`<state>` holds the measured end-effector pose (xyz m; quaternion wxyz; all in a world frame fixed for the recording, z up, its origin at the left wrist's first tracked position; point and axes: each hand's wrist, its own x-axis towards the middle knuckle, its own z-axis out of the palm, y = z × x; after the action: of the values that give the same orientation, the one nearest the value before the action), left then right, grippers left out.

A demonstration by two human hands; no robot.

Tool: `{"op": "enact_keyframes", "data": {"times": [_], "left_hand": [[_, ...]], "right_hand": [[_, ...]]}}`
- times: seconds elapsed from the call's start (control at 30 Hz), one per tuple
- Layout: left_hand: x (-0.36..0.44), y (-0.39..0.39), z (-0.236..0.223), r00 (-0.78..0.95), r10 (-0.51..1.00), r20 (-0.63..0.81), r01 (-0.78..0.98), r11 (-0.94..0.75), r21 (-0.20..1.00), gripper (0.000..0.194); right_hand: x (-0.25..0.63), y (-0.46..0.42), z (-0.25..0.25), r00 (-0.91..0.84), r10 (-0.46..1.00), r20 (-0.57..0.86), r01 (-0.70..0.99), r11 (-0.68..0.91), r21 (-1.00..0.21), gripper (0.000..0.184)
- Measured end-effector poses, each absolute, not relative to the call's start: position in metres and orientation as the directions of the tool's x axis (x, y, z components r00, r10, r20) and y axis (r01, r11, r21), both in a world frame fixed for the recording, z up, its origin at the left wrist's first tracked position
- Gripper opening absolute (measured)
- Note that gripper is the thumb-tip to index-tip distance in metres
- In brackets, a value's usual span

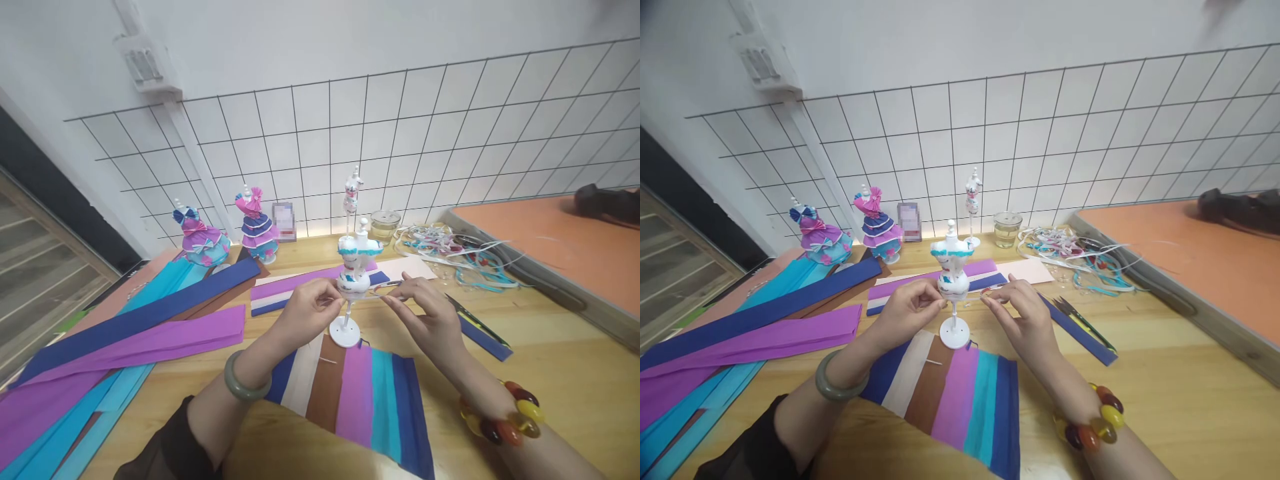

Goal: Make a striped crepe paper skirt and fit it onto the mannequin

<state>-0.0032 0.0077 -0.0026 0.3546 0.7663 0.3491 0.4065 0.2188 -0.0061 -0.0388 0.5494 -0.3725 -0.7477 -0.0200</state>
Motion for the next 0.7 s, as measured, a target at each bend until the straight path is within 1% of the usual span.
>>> {"op": "enact_keyframes", "data": {"times": [0.13, 0.23, 0.4, 0.5, 0.6, 0.7], "left_hand": [[-0.003, 0.003, 0.003, 0.441, 0.850, 0.290, 0.094, -0.365, 0.926, 0.012], [-0.004, 0.001, 0.008, 0.457, 0.867, 0.198, 0.025, -0.235, 0.972, 0.016], [-0.004, -0.002, 0.016, 0.495, 0.859, 0.130, -0.045, -0.124, 0.991, 0.022], [-0.004, -0.002, 0.018, 0.510, 0.853, 0.112, -0.071, -0.088, 0.994, 0.023], [-0.005, -0.002, 0.016, 0.516, 0.850, 0.102, -0.094, -0.062, 0.994, 0.024], [-0.006, -0.001, 0.014, 0.526, 0.846, 0.087, -0.120, -0.028, 0.992, 0.024]], "right_hand": [[0.216, -0.012, -0.033, -0.080, 0.578, 0.812, 0.531, 0.714, -0.456, 0.009], [0.214, -0.017, -0.027, -0.054, 0.637, 0.769, 0.483, 0.690, -0.538, 0.007], [0.212, -0.023, -0.024, -0.024, 0.730, 0.683, 0.384, 0.638, -0.668, 0.007], [0.212, -0.024, -0.025, 0.015, 0.798, 0.602, 0.359, 0.558, -0.748, 0.007], [0.212, -0.025, -0.024, 0.039, 0.857, 0.514, 0.298, 0.481, -0.825, 0.011], [0.209, -0.027, -0.021, 0.043, 0.895, 0.444, 0.241, 0.422, -0.874, 0.016]]}}
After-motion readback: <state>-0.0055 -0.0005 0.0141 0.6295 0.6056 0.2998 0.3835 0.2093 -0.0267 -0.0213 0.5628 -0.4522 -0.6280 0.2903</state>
